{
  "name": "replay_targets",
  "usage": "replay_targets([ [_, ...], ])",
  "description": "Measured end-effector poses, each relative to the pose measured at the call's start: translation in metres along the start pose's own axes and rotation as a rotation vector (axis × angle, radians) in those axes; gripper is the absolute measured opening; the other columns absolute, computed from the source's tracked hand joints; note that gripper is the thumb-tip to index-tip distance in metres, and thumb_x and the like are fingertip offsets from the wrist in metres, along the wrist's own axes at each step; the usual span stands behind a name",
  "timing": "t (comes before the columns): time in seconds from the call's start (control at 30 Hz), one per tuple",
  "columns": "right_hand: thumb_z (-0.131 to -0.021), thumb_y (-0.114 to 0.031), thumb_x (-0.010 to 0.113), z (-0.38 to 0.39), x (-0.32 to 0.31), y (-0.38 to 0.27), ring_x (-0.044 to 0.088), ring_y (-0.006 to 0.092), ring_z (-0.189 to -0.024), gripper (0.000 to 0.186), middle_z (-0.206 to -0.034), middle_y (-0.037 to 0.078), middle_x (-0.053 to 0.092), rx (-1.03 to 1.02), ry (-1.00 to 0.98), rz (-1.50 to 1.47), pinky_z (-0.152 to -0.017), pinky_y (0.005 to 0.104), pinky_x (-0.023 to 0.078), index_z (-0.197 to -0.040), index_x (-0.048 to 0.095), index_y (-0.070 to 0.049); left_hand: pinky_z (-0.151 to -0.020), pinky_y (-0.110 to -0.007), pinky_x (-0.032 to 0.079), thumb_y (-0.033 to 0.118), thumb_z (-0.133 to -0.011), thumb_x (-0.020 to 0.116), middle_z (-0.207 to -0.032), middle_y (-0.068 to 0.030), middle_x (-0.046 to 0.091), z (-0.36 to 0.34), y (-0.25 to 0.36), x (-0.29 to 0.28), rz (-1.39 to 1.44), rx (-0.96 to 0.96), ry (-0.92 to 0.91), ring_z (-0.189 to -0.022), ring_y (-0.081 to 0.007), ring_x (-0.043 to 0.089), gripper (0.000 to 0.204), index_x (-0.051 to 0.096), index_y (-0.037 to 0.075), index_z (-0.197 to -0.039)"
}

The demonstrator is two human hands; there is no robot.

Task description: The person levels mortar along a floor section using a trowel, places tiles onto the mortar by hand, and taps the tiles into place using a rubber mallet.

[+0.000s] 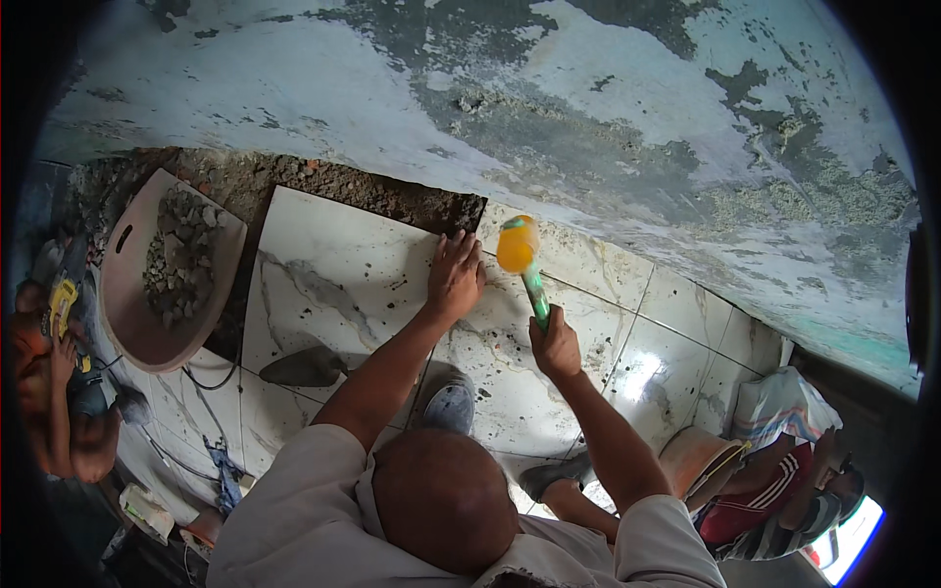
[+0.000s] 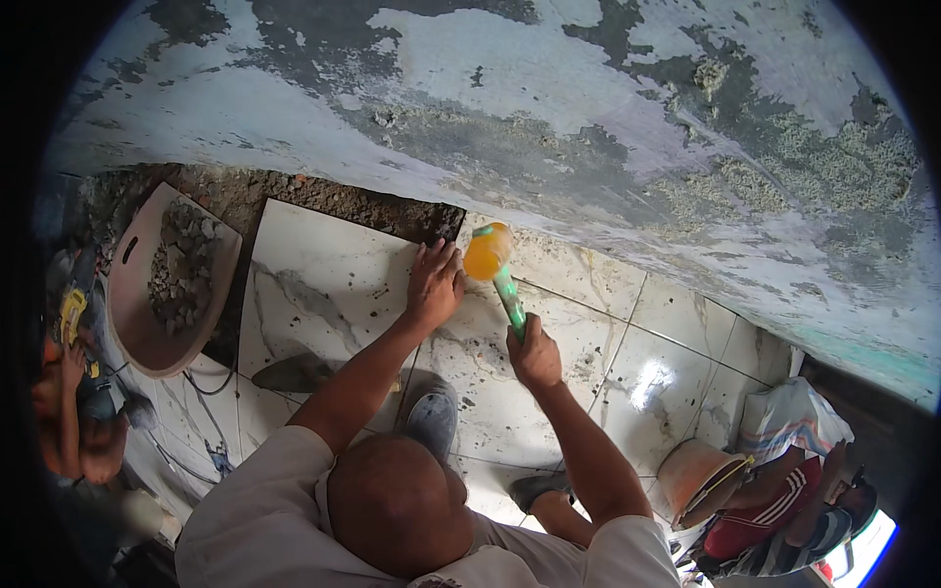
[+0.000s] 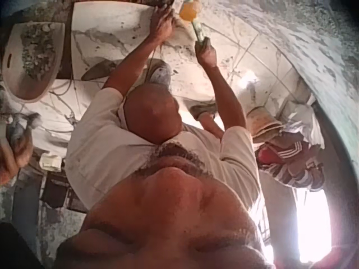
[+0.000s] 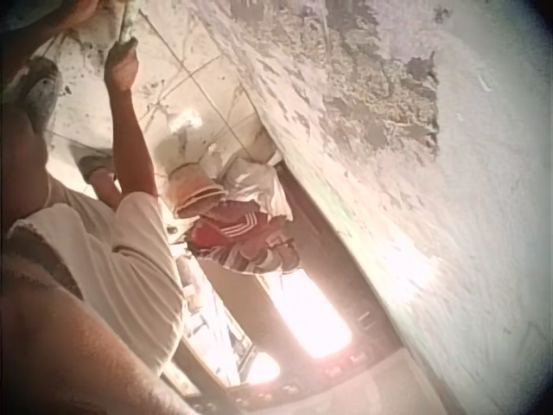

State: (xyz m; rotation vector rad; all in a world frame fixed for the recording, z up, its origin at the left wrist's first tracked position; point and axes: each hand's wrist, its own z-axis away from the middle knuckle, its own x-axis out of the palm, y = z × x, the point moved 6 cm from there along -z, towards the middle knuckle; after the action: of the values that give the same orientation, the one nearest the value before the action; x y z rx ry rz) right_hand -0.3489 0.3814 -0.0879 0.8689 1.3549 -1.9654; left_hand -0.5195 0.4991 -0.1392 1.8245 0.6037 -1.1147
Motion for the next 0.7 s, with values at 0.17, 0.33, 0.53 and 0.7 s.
replay_targets([
  [0.17, -0.092, -0.026, 0.057, 0.005, 0.023, 0.003, 0.058, 0.0536, -0.075, 0.029, -0.076, 0.032, 0.06, 0.321, 0.02, -0.235, -0.063, 0.0574, 0.044, -0.101, 0.043, -0.002, -0.11, -0.051, 0.03, 0.018, -0.086, 0.058, -0.123, -0.0138, 0.059, -0.007, 0.007, -0.006, -0.044, 0.01, 0.005, -0.125, -0.0324, 0.048, 0.032, 0.065, -0.001, -0.111],
  [0.33, -0.093, -0.025, 0.057, 0.024, 0.039, -0.006, 0.058, 0.0518, -0.071, 0.03, -0.072, 0.03, 0.059, 0.298, 0.082, -0.229, -0.059, 0.0567, 0.044, -0.104, 0.041, -0.002, -0.11, -0.05, 0.032, 0.011, -0.084, 0.06, -0.124, -0.0107, 0.06, -0.038, -0.011, -0.001, 0.057, 0.044, -0.083, -0.125, -0.0296, 0.048, 0.029, 0.066, 0.002, -0.111],
  [0.53, -0.09, -0.022, 0.06, 0.011, 0.015, -0.022, 0.061, 0.0459, -0.066, 0.032, -0.073, 0.026, 0.061, -0.054, 0.222, -0.083, -0.059, 0.0538, 0.049, -0.111, 0.043, -0.004, -0.109, -0.046, 0.033, 0.006, -0.086, 0.055, -0.13, -0.003, 0.058, -0.066, -0.024, 0.002, -0.006, 0.279, -0.144, -0.125, -0.024, 0.048, 0.032, 0.064, 0.008, -0.117],
  [0.7, -0.088, -0.024, 0.06, -0.012, 0.019, 0.012, 0.062, 0.0468, -0.068, 0.034, -0.073, 0.026, 0.063, 0.18, -0.057, -0.038, -0.061, 0.0553, 0.049, -0.11, 0.043, -0.004, -0.109, -0.044, 0.031, 0.006, -0.086, 0.055, -0.129, -0.0003, 0.058, -0.065, -0.024, 0.006, -0.078, 0.285, -0.231, -0.126, -0.0213, 0.047, 0.031, 0.066, 0.01, -0.115],
])
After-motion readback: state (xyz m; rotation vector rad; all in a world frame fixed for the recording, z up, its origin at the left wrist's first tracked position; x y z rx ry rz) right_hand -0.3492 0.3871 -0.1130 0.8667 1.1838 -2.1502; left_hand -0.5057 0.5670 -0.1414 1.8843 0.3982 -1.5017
